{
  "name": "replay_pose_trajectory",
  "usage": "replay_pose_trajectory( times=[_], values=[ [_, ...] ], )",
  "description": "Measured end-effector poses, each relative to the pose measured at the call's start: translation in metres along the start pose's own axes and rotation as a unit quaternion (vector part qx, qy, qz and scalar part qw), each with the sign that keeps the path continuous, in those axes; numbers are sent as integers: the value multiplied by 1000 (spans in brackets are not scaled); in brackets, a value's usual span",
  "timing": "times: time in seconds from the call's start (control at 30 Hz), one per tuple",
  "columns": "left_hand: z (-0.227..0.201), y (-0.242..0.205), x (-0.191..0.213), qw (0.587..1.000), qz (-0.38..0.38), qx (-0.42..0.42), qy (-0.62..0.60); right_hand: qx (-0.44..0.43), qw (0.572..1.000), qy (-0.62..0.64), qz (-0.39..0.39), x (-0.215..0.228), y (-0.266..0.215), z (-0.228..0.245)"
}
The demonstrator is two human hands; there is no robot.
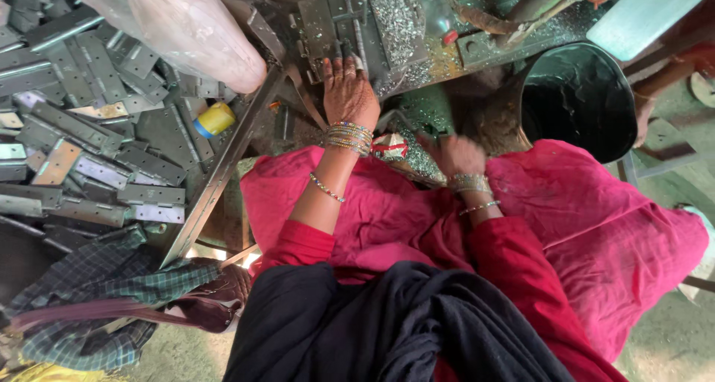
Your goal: The person repeatedly picks up metal brackets from a pile, places them into a manual punching machine, and operates the lever to punch holes. The finished brackets are dropped into a pile on the left side of the machine.
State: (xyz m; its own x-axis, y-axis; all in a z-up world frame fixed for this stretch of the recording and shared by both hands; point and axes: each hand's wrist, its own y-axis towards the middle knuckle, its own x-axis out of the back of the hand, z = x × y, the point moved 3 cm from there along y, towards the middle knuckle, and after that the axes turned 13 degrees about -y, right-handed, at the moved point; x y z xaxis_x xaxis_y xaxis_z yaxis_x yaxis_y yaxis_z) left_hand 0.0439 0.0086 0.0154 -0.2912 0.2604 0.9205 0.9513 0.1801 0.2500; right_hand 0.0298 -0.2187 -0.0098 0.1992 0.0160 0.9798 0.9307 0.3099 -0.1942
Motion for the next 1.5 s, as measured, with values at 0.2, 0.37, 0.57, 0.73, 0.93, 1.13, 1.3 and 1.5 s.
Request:
replay_pose_trajectory(
  times=[0.2,0.37,0.57,0.73,0.93,1.13,1.3,1.5],
  values=[
    [8,-5,-4,999,-30,-13,-4,-37,998,25,40,-15,-4,-4],
    [11,29,-12,998,-45,-15,39,11,997,-71,-8,41,9,10],
    [14,37,-19,997,-63,-15,47,-20,998,-47,-30,24,0,5],
    [10,27,-13,998,-23,-31,45,-11,998,-47,-27,13,-7,5],
    [5,28,-13,996,-16,-12,84,-2,996,-77,-36,30,9,6],
    [3,10,-13,996,-58,-33,62,-40,998,-43,-4,10,-8,-1],
    [-2,21,12,994,-23,-48,92,5,998,-35,-47,49,-8,17],
    [-11,23,21,987,-20,-49,152,-4,998,-33,-49,46,7,11]
  ],
)
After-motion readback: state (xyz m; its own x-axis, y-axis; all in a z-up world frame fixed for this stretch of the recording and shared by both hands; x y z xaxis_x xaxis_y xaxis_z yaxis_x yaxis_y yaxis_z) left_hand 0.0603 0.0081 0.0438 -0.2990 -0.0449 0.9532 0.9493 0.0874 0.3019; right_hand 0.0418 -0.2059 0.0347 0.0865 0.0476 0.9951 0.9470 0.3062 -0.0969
